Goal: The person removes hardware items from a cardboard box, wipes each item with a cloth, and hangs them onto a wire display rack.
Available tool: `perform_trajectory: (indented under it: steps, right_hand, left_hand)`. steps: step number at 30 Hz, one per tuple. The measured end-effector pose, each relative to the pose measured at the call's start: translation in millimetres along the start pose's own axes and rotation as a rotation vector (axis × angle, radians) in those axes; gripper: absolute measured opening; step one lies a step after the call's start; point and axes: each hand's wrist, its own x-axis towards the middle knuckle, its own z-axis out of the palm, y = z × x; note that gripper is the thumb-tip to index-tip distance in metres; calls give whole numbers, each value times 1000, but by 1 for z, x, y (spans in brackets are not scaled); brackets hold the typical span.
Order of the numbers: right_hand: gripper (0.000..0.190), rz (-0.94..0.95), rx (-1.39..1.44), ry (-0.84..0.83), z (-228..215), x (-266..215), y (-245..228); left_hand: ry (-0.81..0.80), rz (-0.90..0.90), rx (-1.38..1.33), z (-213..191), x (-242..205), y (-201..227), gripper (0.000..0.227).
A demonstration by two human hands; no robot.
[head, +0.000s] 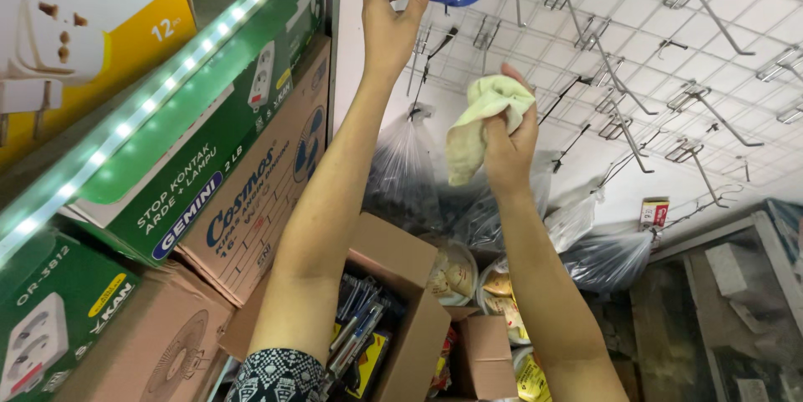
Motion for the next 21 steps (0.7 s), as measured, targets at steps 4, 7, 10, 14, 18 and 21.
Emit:
perform_trajectory:
  steps: [4,7,10,14,18,21]
  right_hand:
    - [43,90,-57,-8,-6,-29,2]
    - [41,151,-76,-23,-6,-52,-1]
    - [42,221,-40,-80,-8,-71,-9]
    - [45,282,-53,-132,-14,-91,-14]
    - [43,353,29,-121,-30,-119,-18]
    - [39,426,113,-88,-41,-142,-11]
  left_hand:
    - [4,-56,-42,4,-7,-1,65]
    - [7,-122,-68,10,-5,-1,55]
    - [2,-147,-60,12,-7,5,51]
    - [-47,-186,-110,2,-23,22,67]
    - [-133,-325,-97,-32,-82,35,71]
    - [-230,-533,-192,-64,-163,38,59]
